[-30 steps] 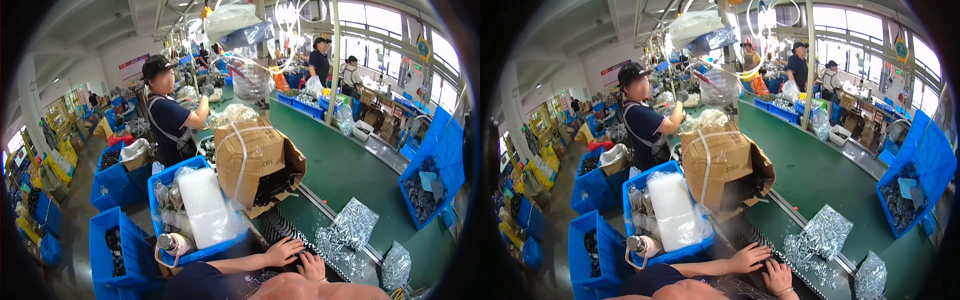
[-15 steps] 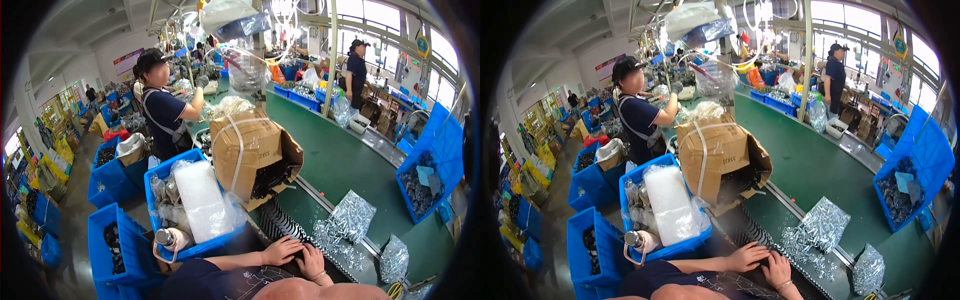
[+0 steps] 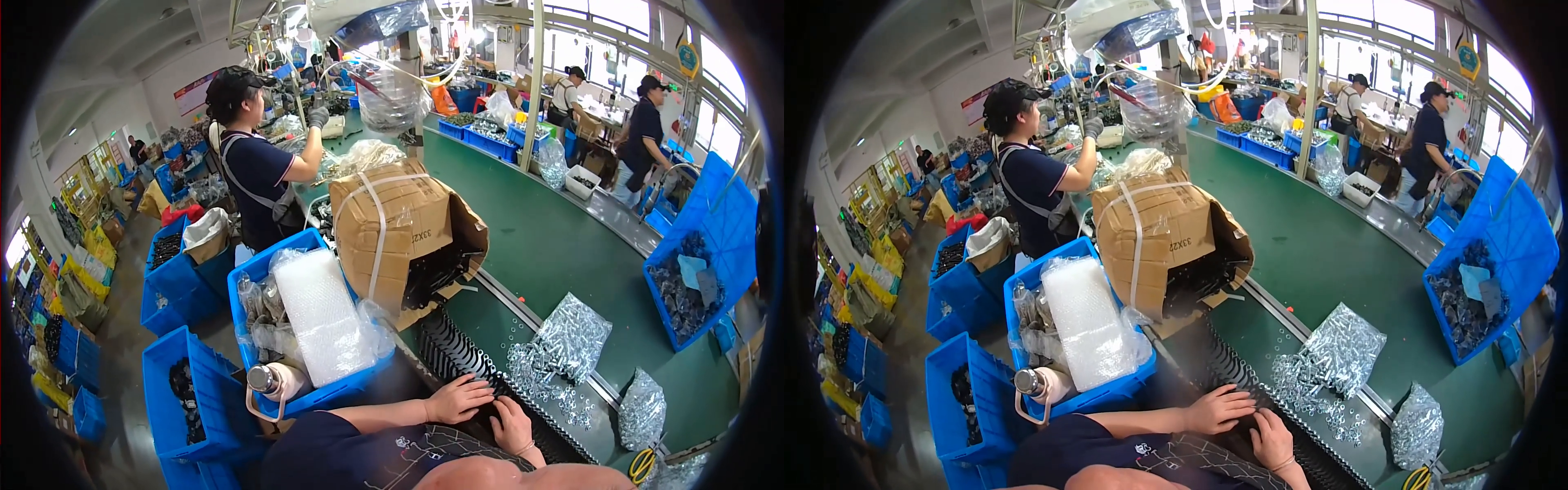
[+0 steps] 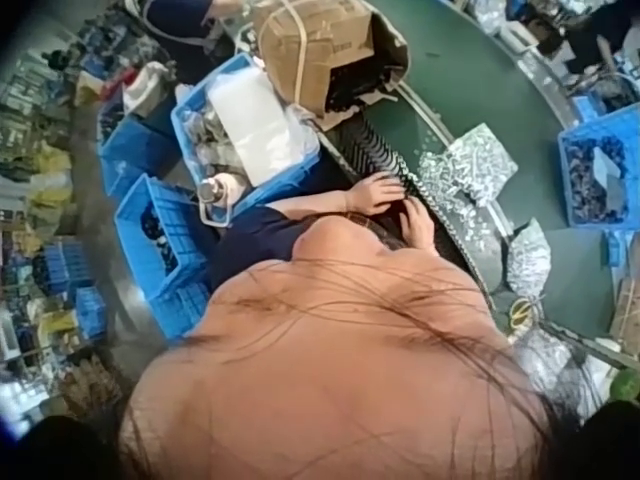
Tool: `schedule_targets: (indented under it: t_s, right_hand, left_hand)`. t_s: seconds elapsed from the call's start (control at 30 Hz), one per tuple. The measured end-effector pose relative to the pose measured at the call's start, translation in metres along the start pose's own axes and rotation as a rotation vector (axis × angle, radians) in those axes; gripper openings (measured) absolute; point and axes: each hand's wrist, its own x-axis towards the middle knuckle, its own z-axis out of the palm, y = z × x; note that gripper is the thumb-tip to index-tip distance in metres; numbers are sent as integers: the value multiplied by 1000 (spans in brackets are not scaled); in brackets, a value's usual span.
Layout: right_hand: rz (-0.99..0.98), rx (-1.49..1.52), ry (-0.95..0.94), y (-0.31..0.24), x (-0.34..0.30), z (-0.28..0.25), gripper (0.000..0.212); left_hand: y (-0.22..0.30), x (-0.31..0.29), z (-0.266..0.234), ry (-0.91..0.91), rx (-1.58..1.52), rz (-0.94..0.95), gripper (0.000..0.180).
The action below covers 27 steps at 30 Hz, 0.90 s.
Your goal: Processing and packaging small industrial components at a conveyor workstation.
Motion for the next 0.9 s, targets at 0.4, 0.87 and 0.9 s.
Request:
schedule_targets:
  t_s: [0.4,0.87,0.9]
  right_hand:
    - [53,-51,206,12,27,-93,20]
    - [513,-345,-193,113,90,-59,20]
    - [552,-398,-206,112,98,-53,21]
  left_hand:
    - [2,24,-23,65,114,24,36]
    - [3,20,-4,53,126,17,40]
    - [2,20,-4,57,127,17,40]
